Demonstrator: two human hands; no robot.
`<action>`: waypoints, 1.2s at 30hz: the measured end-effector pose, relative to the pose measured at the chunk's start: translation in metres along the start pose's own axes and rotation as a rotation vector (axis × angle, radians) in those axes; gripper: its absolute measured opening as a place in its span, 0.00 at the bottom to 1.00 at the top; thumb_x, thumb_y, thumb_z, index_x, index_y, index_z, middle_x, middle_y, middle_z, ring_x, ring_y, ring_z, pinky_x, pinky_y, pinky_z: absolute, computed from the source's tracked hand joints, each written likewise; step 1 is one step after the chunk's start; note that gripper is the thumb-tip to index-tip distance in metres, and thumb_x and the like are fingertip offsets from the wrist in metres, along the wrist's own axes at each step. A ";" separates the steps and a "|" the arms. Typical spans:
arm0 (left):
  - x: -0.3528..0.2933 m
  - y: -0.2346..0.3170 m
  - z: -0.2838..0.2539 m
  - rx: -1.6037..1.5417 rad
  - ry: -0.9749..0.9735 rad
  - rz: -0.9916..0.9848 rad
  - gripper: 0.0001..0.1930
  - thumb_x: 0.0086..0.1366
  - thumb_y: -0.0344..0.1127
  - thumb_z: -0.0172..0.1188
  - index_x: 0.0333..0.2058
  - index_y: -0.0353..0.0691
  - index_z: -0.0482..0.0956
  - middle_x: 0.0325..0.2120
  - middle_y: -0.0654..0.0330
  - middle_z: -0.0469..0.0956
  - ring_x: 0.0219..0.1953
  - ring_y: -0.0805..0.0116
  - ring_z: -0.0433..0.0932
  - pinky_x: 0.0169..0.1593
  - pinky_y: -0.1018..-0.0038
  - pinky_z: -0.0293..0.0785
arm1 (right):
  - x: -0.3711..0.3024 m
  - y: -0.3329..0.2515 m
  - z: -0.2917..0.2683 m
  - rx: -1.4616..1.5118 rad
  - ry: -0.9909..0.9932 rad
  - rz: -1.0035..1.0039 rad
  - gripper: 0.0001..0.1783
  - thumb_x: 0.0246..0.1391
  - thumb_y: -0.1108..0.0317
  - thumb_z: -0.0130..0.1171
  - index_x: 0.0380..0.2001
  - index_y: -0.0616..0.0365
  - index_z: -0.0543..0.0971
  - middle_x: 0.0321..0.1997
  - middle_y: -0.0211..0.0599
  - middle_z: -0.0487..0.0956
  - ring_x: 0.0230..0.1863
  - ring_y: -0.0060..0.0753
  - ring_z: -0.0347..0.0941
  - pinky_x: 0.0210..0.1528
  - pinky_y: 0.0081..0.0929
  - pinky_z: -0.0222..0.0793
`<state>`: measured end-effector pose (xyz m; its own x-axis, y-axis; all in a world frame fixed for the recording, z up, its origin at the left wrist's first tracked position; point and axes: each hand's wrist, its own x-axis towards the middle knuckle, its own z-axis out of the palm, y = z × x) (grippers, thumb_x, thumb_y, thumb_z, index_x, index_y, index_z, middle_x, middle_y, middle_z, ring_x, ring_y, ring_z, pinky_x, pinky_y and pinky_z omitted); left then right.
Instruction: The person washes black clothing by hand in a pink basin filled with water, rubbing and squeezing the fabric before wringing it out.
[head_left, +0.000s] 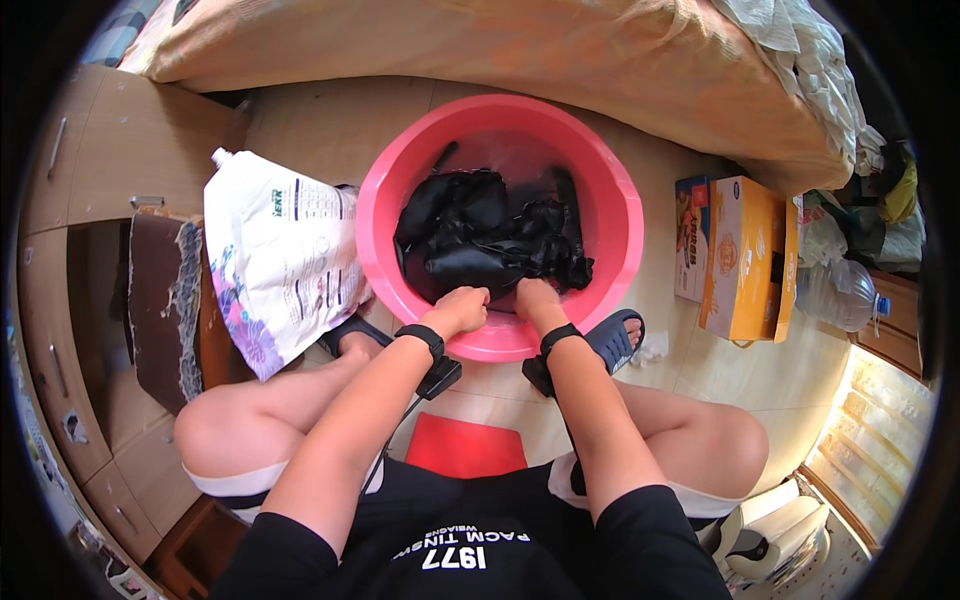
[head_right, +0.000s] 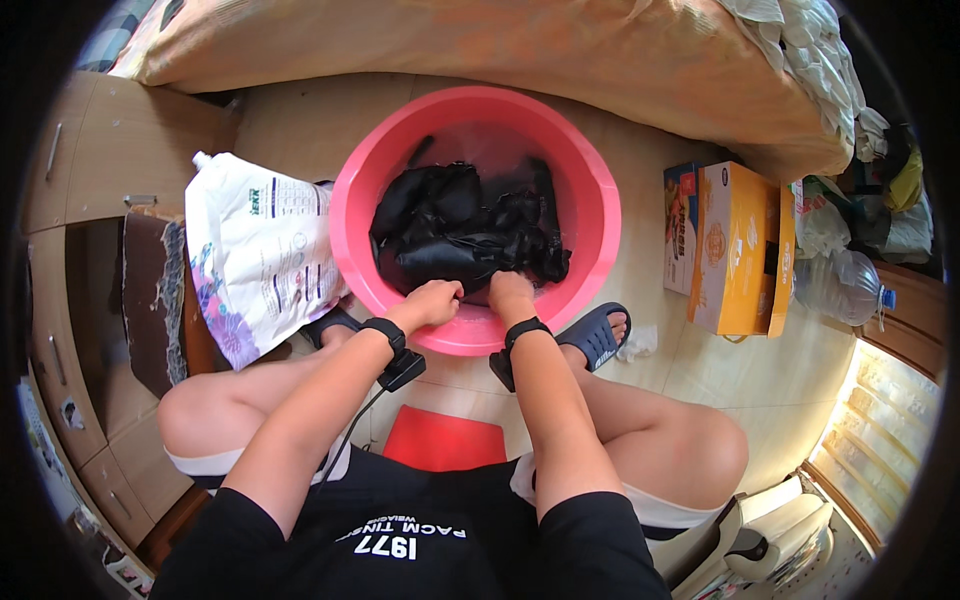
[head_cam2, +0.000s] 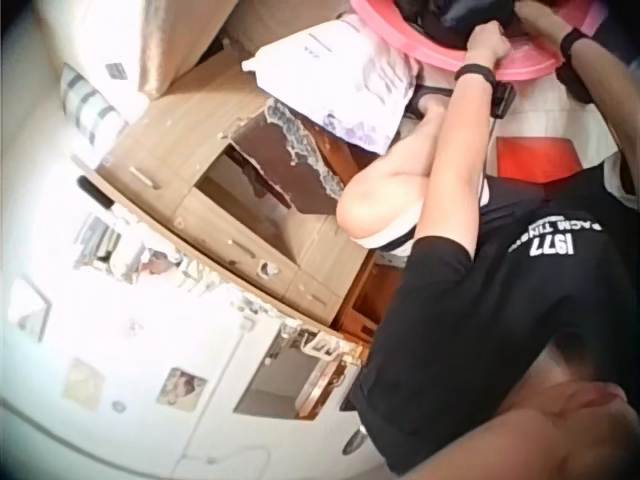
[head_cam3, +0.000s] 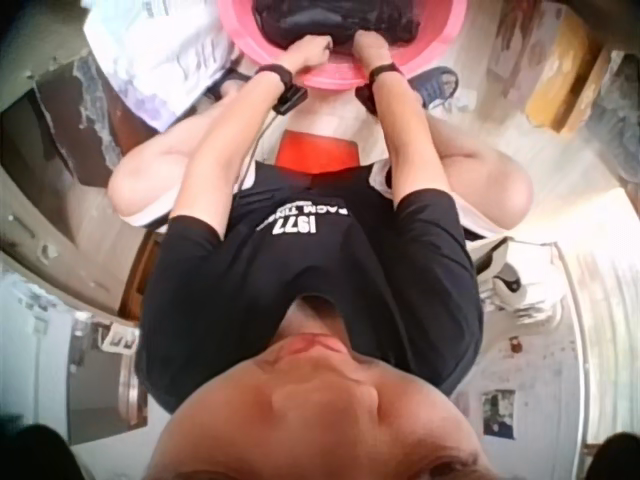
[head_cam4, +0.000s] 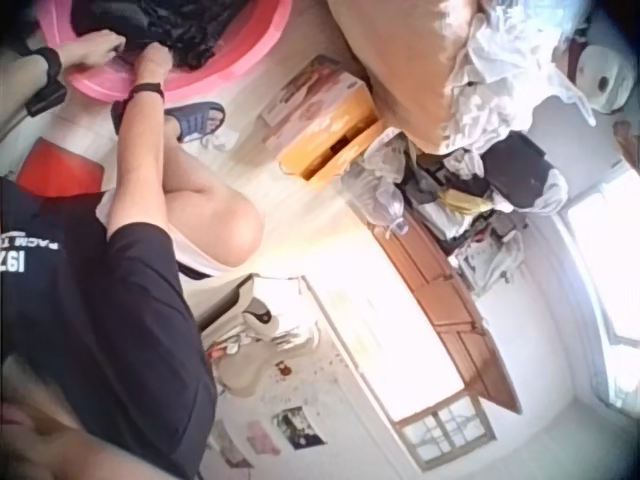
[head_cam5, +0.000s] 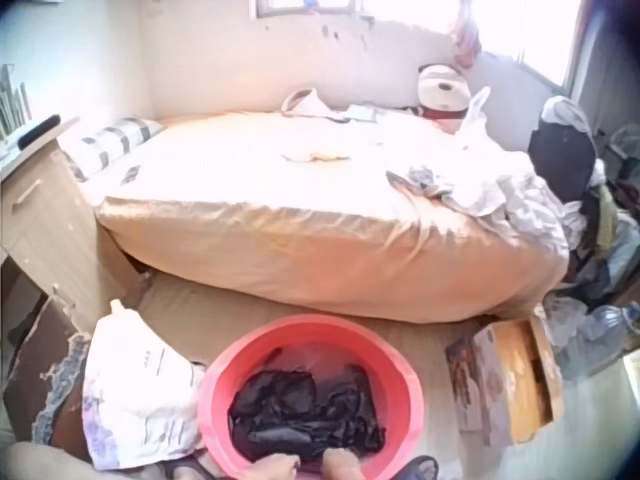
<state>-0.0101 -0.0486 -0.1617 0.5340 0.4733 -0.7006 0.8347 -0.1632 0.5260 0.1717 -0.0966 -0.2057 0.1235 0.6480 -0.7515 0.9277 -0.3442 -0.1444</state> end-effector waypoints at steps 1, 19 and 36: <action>0.008 -0.001 0.000 -0.012 0.023 -0.030 0.17 0.63 0.36 0.55 0.50 0.42 0.82 0.47 0.44 0.82 0.53 0.44 0.80 0.57 0.55 0.76 | 0.018 0.004 0.008 0.134 -0.091 0.001 0.16 0.58 0.65 0.58 0.46 0.58 0.85 0.54 0.51 0.83 0.57 0.48 0.80 0.57 0.43 0.77; 0.085 -0.016 0.019 0.131 -0.296 -0.156 0.19 0.67 0.37 0.52 0.50 0.36 0.84 0.53 0.41 0.79 0.57 0.45 0.79 0.61 0.57 0.73 | 0.032 0.003 -0.020 0.194 -0.186 0.061 0.25 0.56 0.52 0.59 0.48 0.60 0.85 0.54 0.59 0.81 0.57 0.55 0.78 0.62 0.42 0.72; 0.047 -0.011 -0.077 0.266 0.380 -0.063 0.14 0.62 0.41 0.59 0.43 0.40 0.84 0.37 0.44 0.84 0.43 0.46 0.84 0.48 0.54 0.80 | 0.034 -0.004 -0.068 0.010 0.413 -0.312 0.28 0.58 0.53 0.63 0.57 0.55 0.76 0.53 0.51 0.79 0.56 0.54 0.75 0.57 0.48 0.71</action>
<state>-0.0039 0.0420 -0.1634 0.4357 0.7645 -0.4751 0.8958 -0.3168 0.3118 0.1962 -0.0275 -0.1867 -0.0280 0.9343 -0.3555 0.9394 -0.0970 -0.3288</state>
